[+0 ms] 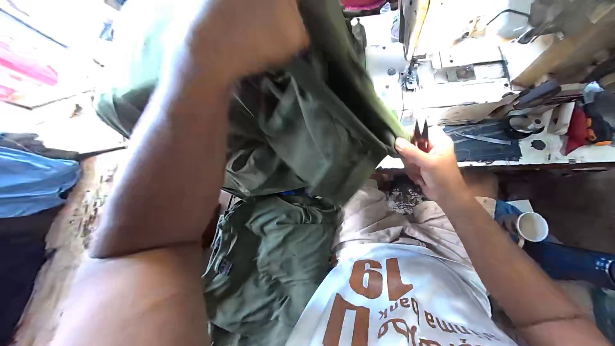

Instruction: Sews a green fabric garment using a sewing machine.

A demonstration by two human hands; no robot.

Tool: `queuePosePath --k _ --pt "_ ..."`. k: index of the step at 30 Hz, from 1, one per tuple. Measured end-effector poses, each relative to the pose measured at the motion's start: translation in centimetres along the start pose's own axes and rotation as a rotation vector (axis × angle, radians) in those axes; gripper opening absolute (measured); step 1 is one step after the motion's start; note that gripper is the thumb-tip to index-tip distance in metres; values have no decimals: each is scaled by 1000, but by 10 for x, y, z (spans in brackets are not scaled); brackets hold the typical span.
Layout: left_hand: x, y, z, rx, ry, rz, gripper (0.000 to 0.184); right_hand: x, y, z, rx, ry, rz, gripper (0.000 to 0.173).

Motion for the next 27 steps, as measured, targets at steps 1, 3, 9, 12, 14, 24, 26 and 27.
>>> queuePosePath --k 1,3,9,12,14,24,26,27 --pt "2 16 -24 -83 57 176 25 -4 -15 -24 -22 60 -73 15" --pt "-1 53 -41 -181 189 328 33 -9 -36 -49 -135 71 -152 17" --pt "2 78 -53 -291 254 281 19 -9 -28 -22 -894 -340 -284 50" --pt "7 72 -60 -299 232 241 16 4 -11 -13 -1069 -552 -302 49" --pt "7 71 -64 -286 195 197 14 11 -6 -13 -1075 -612 -285 34" --pt "2 89 -74 -260 -112 -30 12 17 -1 -12 -1107 -614 -378 46" --pt "4 91 -74 -272 -164 -14 13 19 -4 -17 -1091 -667 -387 20" --pt "5 92 -71 -281 -191 -3 14 19 -9 -19 -1028 -657 -365 17"
Point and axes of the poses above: each hand's wrist, its own x-axis towards the middle knuckle, its own y-axis out of the palm, z = x × y, the point moved 4 cm from there along x, towards the middle knuckle, and after that the axes turned 1 degree about -x, right-handed, at the moved point
